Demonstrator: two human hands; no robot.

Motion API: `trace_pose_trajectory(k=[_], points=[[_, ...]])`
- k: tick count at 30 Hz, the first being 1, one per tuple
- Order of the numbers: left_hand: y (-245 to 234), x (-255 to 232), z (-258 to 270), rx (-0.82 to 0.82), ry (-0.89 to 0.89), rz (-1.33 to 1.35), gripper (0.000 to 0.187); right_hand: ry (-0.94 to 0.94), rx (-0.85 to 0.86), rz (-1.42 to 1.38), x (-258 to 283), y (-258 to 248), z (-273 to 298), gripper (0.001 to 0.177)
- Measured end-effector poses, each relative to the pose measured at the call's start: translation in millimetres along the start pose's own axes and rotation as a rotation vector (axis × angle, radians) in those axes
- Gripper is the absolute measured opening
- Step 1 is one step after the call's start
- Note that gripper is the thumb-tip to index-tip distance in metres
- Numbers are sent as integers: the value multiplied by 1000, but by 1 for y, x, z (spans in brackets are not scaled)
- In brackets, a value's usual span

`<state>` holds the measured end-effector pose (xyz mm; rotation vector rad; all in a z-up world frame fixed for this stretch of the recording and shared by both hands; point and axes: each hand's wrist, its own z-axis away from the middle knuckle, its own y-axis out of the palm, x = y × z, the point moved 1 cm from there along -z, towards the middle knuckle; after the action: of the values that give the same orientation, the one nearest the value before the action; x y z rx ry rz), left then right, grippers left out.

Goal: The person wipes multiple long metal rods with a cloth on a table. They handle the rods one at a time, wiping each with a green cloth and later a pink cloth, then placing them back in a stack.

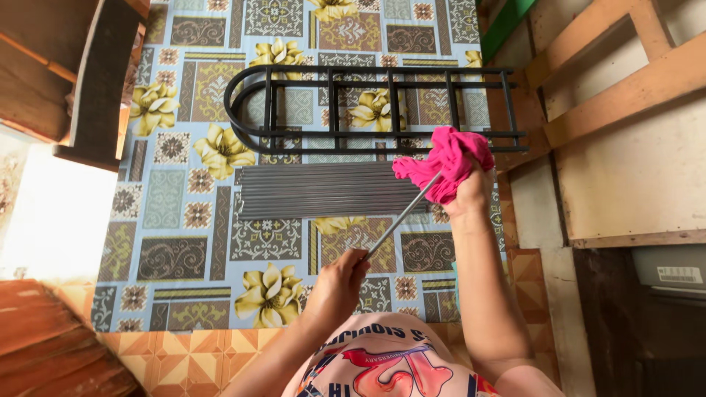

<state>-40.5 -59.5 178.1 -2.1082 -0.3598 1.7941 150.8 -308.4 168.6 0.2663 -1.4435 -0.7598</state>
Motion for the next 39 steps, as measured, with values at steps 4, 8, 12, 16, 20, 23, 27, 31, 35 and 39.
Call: trace_pose_trajectory(k=[4,8,12,16,20,23,27,31,35,39], points=[[-8,12,10,119,-183,67,17,-8,57,-47,-3,-18,-8,14],[-24,32,23,131,-392,237,21,-131,66,-124,22,-16,-18,33],[-29,53,2,-125,-272,547,27,113,44,14,4,12,28,43],[-6,52,-39,-387,-233,1179,23,293,578,320,-77,65,113,33],[-41,65,-57,-663,-121,1117,26,172,633,619,-116,85,174,20],[-77,91,-57,-706,-213,1115,29,282,812,730,-122,89,191,13],[-121,136,-42,-640,-413,946,28,273,1060,747,-123,86,198,20],[-171,179,0,-769,-454,251,25,317,786,643,-96,48,179,29],[-188,214,47,-776,-573,-433,16,233,285,637,-58,-9,147,45],[-183,249,71,-726,-532,-818,16,7,-60,735,-32,-59,110,61]])
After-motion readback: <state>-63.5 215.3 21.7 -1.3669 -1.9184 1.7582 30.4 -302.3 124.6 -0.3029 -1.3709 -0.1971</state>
